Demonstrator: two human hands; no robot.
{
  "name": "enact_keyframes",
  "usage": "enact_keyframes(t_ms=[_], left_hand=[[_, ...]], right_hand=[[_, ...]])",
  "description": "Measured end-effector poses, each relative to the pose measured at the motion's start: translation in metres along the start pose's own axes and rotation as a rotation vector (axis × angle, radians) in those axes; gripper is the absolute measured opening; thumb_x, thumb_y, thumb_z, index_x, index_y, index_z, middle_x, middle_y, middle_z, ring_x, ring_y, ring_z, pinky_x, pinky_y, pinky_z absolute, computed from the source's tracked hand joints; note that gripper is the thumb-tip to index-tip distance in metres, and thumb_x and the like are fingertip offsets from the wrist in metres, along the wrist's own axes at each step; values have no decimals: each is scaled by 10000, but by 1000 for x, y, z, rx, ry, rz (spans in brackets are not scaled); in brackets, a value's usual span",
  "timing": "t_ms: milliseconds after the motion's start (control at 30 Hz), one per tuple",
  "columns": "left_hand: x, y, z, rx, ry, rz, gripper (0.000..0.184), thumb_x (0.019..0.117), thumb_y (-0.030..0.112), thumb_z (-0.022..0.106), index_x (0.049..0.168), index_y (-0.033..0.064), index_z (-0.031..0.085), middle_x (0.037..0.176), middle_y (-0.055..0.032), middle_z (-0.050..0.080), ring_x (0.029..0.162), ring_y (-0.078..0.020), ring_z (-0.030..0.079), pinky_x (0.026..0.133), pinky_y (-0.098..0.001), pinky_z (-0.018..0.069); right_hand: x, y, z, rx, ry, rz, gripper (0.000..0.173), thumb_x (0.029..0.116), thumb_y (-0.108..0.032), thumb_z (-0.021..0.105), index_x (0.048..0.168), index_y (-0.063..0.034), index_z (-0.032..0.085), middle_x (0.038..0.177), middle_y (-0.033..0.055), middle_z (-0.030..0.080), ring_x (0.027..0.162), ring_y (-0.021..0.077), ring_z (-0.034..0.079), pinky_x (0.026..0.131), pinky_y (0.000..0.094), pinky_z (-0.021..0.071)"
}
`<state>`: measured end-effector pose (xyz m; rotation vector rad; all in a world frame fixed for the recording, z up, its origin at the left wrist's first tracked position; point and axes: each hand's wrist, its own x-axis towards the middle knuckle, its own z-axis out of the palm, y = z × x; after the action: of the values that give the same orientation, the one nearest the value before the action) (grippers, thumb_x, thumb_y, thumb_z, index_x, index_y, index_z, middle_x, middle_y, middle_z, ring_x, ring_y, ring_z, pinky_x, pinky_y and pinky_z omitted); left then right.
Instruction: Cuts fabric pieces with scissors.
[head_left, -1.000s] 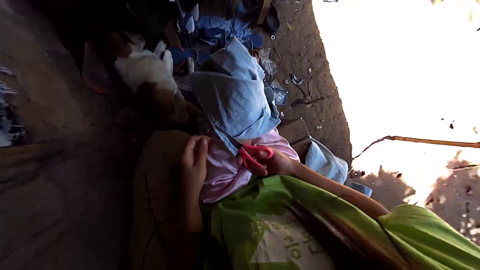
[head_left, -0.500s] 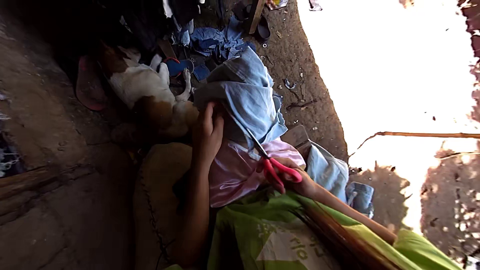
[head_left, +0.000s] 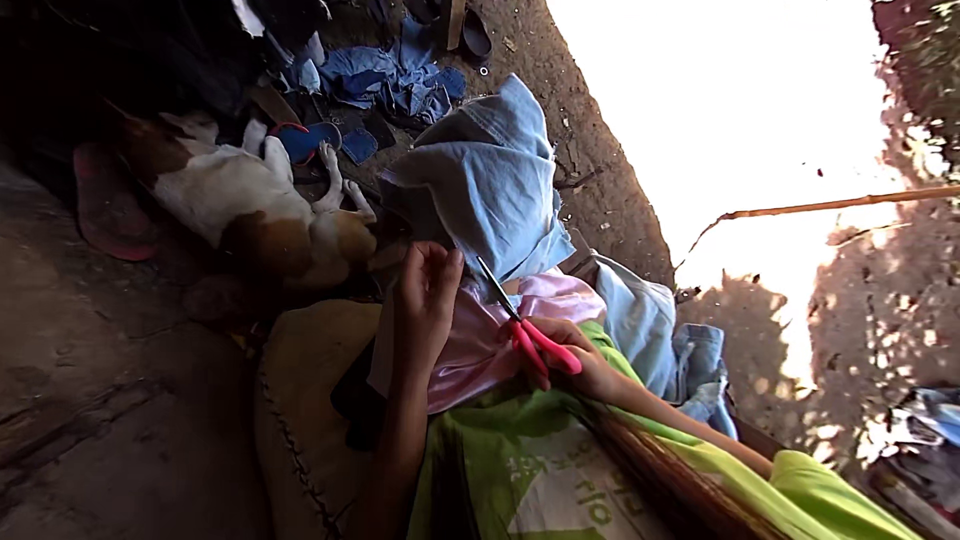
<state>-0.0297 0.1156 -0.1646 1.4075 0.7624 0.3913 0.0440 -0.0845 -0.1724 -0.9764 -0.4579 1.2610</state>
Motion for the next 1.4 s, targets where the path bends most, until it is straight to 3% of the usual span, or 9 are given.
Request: enact_keyframes(t_ms=[100,167,233,367,500,633,933,1200,1400], left_hand=[[-1,3,1,16,-26,18,125,1042,155,535,1079,66,614,872,108,610,785,81,589,734,-122,508],[-1,6,2,-6,-7,22,70,1016,121,593,1030,71,640,844,110,640,759,75,612,711,-126,527],[-4,7,4,-43,27,35,34,1002,95,614,976,95,635,814,120,631,728,72,609,686,-121,527],[-16,-2,9,-131,163,103,59,1016,85,581,988,132,605,843,134,624,778,57,613,726,-137,530],[-26,-3,10,-176,195,131,187,979,65,615,1144,122,545,937,128,619,848,43,624,792,-162,546],[-33,2,6,-126,82,70,400,915,40,643,1259,99,449,895,112,641,808,22,635,767,-174,549],[-47,0,29,-274,146,101,401,867,-56,650,1079,191,416,909,132,654,849,19,661,783,-181,569],[-46,-7,32,-303,178,147,403,868,-52,649,1061,208,408,899,145,645,853,23,656,786,-184,568],[-45,-10,30,-312,179,146,388,860,-56,642,1046,205,422,881,153,640,840,33,651,792,-182,567]], right_hand=[[-1,-7,-2,-28,9,-9,412,1012,-436,557,1263,-128,663,761,-170,643,622,-90,557,579,110,469],[-2,-9,-2,-38,2,0,421,1011,-432,551,1260,-112,665,760,-171,641,625,-94,550,579,104,460],[-2,-11,-2,-59,-3,15,433,1009,-438,547,1252,-99,661,756,-175,630,634,-97,549,584,105,459],[1,-7,1,-63,-26,35,429,1017,-431,540,1267,-98,647,793,-174,643,663,-90,569,605,112,479],[6,-3,3,-93,-39,35,435,1025,-408,527,1276,-67,630,797,-171,641,662,-89,565,609,113,481],[3,-4,2,-104,-34,46,433,1029,-398,520,1277,-58,622,792,-173,641,662,-87,571,615,116,490],[4,1,4,-55,-56,-26,483,1013,-529,518,1233,-115,631,807,-146,646,682,-74,575,632,123,486],[0,3,-2,15,-69,-45,366,1011,-436,575,1147,-106,657,739,-172,616,594,-111,527,536,82,429],[4,3,-2,17,-46,-24,420,1003,-495,565,1143,-114,674,718,-174,615,571,-108,520,515,83,418]])
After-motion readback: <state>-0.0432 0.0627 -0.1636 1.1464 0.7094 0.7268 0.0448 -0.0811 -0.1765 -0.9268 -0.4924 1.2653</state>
